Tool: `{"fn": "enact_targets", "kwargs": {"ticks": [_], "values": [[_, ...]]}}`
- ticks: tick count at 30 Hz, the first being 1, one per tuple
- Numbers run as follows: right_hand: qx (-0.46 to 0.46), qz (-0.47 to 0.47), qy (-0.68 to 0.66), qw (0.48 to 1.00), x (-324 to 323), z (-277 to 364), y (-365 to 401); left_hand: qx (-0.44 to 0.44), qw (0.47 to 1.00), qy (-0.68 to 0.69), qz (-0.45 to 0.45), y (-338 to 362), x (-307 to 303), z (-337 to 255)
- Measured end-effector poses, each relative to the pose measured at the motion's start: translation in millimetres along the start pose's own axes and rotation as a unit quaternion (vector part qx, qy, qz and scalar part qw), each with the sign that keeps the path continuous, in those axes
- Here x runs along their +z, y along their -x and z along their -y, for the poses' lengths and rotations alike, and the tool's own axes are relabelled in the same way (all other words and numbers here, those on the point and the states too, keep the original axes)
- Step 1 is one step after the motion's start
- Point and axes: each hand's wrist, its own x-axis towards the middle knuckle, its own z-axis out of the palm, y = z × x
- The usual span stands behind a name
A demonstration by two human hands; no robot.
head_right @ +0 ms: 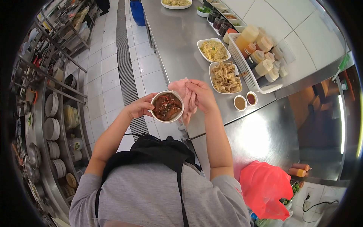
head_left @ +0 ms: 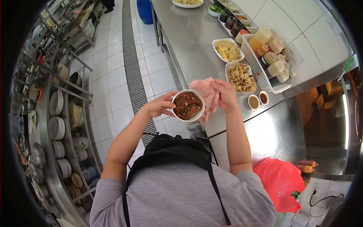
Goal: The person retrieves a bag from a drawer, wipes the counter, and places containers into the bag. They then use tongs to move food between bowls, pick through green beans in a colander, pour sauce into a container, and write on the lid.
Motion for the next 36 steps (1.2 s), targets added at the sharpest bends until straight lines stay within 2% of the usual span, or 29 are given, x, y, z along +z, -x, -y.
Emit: {"fn": "enact_targets", "kwargs": {"ticks": [2, 4, 5, 7, 8, 9, 10, 11, 13, 14, 16, 20, 22, 24, 29, 30, 32, 33, 35, 36], "values": [[-0.019, 0.013, -0.01, 1.0, -2, 3, 7, 0.012, 1.0, 0.014, 0.003, -1, 0, 0], [-0.048, -0.08, 0.094, 0.991, -13, 0, 7, 0.024, 0.999, 0.028, 0.004, -2, 1, -2], [-0.047, -0.075, 0.095, 0.991, -17, -1, 7, 0.042, 0.998, 0.043, -0.002, -2, 1, -3], [-0.137, -0.155, 0.319, 0.925, -22, -8, 14, 0.06, 0.996, 0.06, -0.013, -1, 1, -4], [-0.134, -0.153, 0.318, 0.926, -33, -23, 14, 0.073, 0.994, 0.077, -0.019, 0, 1, -5], [-0.201, -0.138, 0.512, 0.824, -51, -46, 11, 0.085, 0.992, 0.09, -0.023, -1, 1, -7], [-0.259, -0.118, 0.679, 0.676, -62, -59, 10, 0.084, 0.992, 0.087, -0.022, -2, 0, -8], [-0.259, -0.123, 0.678, 0.677, -64, -63, 12, 0.094, 0.989, 0.096, -0.06, -4, 0, -7], [-0.185, -0.2, 0.525, 0.806, -61, -62, 11, 0.101, 0.981, 0.103, -0.129, -8, 9, -12], [-0.182, -0.201, 0.525, 0.807, -62, -60, 7, 0.099, 0.981, 0.103, -0.129, -12, 15, -12], [-0.25, -0.234, 0.431, 0.835, -42, -38, 4, 0.123, 0.967, 0.075, -0.209, -19, 26, -10], [-0.199, -0.24, 0.472, 0.825, -8, -32, 0, 0.16, 0.939, 0.084, -0.293, -35, 60, -8], [-0.206, -0.256, 0.512, 0.793, -7, -36, -10, 0.173, 0.934, 0.093, -0.299, -40, 71, -6], [-0.197, -0.257, 0.486, 0.812, -13, -37, -18, 0.182, 0.926, 0.106, -0.314, -39, 80, -5], [-0.159, -0.222, 0.571, 0.774, -14, -24, -25, 0.228, 0.923, 0.046, -0.308, -37, 87, 6], [-0.16, -0.221, 0.571, 0.774, -14, -22, -26, 0.234, 0.921, 0.027, -0.311, -35, 91, 7], [-0.18, -0.22, 0.63, 0.723, -11, -17, -28, 0.245, 0.917, 0.005, -0.315, -33, 94, 8], [-0.184, -0.221, 0.629, 0.722, -10, -18, -29, 0.248, 0.915, 0.012, -0.317, -33, 94, 9], [-0.276, -0.25, 0.619, 0.692, -6, -22, -28, 0.253, 0.913, 0.019, -0.318, -30, 94, 8], [-0.278, -0.249, 0.619, 0.691, -7, -19, -29, 0.238, 0.915, 0.062, -0.319, -26, 94, 5]]}}
